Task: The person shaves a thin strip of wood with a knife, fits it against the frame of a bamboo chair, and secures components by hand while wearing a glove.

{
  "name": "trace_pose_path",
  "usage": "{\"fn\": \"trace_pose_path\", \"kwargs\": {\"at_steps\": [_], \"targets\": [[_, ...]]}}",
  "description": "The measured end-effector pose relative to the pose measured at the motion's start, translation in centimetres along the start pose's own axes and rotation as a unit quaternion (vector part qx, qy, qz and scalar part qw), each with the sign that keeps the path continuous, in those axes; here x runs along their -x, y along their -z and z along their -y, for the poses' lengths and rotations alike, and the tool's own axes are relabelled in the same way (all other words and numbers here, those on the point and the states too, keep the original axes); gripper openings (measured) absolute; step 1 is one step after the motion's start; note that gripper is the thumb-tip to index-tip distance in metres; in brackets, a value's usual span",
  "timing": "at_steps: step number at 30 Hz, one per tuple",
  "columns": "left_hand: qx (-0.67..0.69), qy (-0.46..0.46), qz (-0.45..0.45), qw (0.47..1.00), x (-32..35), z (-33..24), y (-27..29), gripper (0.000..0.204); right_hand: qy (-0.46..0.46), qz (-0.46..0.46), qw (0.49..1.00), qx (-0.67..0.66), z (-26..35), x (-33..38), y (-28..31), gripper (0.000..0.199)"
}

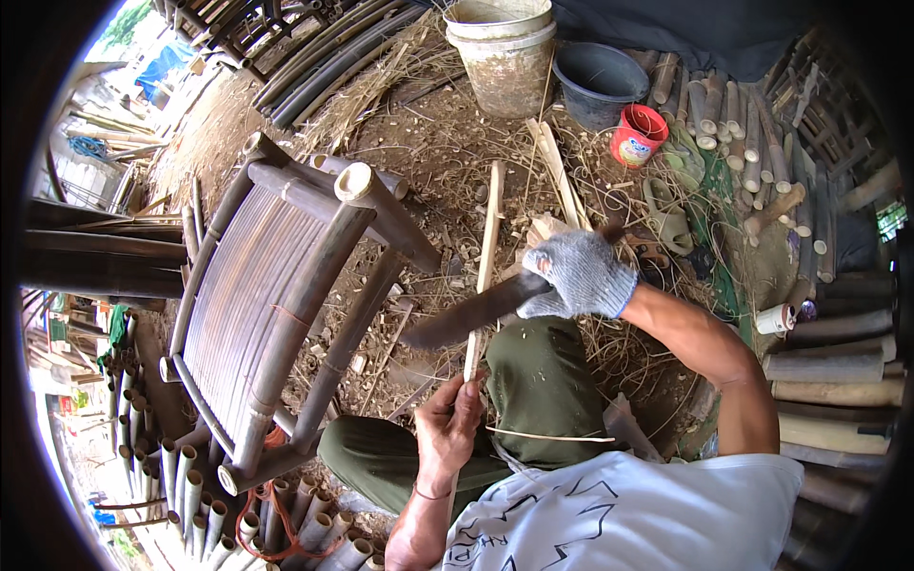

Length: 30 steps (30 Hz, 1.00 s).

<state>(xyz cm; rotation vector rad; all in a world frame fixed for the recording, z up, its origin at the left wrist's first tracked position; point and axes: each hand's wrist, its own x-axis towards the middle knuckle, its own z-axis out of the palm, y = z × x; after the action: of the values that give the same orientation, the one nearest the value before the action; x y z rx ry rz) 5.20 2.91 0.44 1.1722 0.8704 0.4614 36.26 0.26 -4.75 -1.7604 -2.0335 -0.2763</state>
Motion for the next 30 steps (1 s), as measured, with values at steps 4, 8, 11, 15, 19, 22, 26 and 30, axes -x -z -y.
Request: {"fn": "trace_pose_path", "kwargs": {"at_steps": [4, 8, 11, 15, 19, 22, 26, 30], "targets": [[-0.041, 0.004, 0.012, 0.999, -1.1, -0.1, 1.0, 0.036, -0.423, -0.202, 0.87, -0.154, -15.5, -0.7, -2.9, 0.042], [0.092, -0.007, -0.052, 0.994, -6.9, -8.1, 6.0, 0.032, -0.605, -0.079, 0.729, -0.312, -13.7, 1.3, -6.8, 0.048], [0.172, -0.302, -0.152, 0.925, -11.5, -15.7, 12.7, 0.026, -0.552, 0.093, 0.825, -0.072, -11.0, 4.2, -14.1, 0.053], [0.139, -0.391, -0.308, 0.856, -14.2, -20.3, 24.2, 0.016, -0.637, 0.154, 0.754, -0.048, -7.1, 6.4, -17.7, 0.062], [0.21, -0.313, -0.379, 0.845, -15.6, -20.0, 35.4, 0.028, -0.572, 0.081, 0.816, -0.035, -7.0, 6.5, -16.2, 0.067], [0.286, -0.312, -0.47, 0.775, -18.6, -17.2, 42.1, 0.042, -0.476, 0.009, 0.879, -0.039, -5.9, 6.9, -14.2, 0.061], [0.304, -0.317, -0.513, 0.738, -23.1, -15.9, 41.9, 0.047, -0.589, 0.023, 0.806, -0.046, -4.1, 9.3, -10.0, 0.055], [0.285, -0.332, -0.52, 0.734, -24.5, -14.9, 41.9, 0.04, -0.665, 0.006, 0.739, -0.105, -0.3, 9.5, -6.4, 0.053]]}}
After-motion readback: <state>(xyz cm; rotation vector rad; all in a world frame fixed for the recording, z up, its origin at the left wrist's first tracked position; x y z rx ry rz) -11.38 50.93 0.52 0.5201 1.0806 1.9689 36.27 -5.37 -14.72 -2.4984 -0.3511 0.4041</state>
